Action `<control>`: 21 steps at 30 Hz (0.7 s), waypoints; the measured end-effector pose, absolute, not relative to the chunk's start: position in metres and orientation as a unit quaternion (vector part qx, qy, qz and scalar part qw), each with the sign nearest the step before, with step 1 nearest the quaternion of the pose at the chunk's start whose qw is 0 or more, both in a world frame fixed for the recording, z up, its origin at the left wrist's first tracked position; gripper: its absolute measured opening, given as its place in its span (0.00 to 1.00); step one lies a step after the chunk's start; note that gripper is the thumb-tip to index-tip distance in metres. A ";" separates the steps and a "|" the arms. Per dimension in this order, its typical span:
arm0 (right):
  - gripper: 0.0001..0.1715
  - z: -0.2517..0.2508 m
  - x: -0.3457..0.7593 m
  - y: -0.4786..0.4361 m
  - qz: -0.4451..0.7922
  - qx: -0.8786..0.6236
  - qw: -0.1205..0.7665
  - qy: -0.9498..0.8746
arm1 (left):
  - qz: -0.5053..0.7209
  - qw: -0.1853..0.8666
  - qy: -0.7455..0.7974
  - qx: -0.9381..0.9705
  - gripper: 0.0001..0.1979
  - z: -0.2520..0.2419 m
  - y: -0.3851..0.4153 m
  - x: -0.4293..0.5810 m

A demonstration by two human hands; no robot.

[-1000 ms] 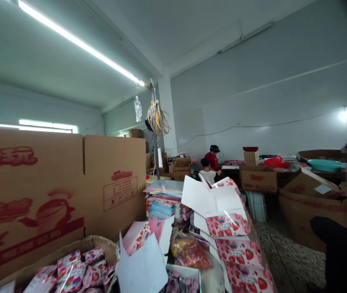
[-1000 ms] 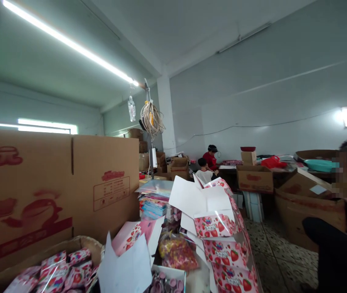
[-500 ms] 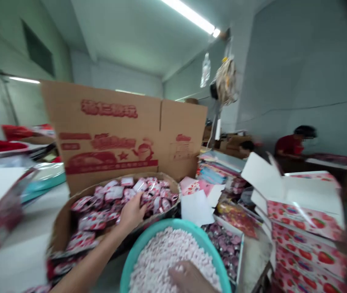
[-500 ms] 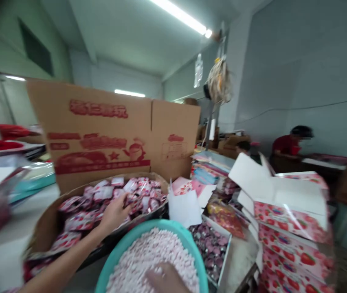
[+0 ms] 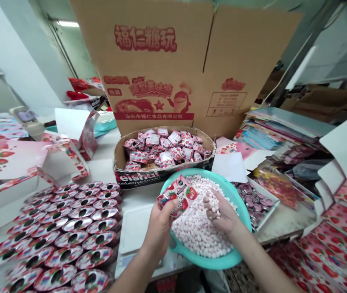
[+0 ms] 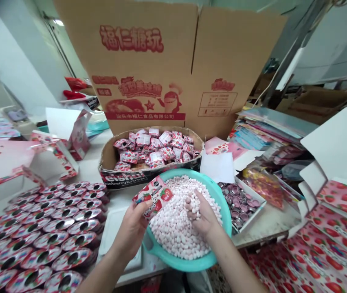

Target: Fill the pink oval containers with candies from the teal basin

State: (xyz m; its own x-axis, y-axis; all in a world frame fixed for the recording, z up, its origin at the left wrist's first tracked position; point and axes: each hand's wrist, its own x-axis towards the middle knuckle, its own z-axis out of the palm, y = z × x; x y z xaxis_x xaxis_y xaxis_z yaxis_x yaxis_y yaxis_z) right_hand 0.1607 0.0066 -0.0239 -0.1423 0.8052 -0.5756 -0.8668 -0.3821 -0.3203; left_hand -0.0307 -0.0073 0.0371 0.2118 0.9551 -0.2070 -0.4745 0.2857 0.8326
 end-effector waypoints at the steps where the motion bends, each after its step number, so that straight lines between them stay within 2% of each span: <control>1: 0.15 -0.023 0.162 0.006 0.755 -0.340 0.559 0.047 | 0.499 0.708 0.385 0.319 0.24 0.034 -0.009 -0.030; 6: 0.15 -0.017 0.166 0.004 0.758 -0.297 0.577 0.066 | 0.444 0.620 0.440 0.474 0.22 0.018 -0.016 -0.031; 11: 0.16 0.001 0.167 0.008 0.760 -0.241 0.601 0.064 | 0.359 0.349 0.462 0.732 0.19 0.003 -0.021 -0.030; 13: 0.16 0.010 0.165 0.009 0.757 -0.225 0.611 0.054 | 0.326 0.288 0.452 0.779 0.18 -0.001 -0.021 -0.027; 21: 0.10 0.017 0.146 0.011 0.713 -0.299 0.634 -0.030 | 0.274 0.268 0.433 0.816 0.15 -0.003 -0.020 -0.010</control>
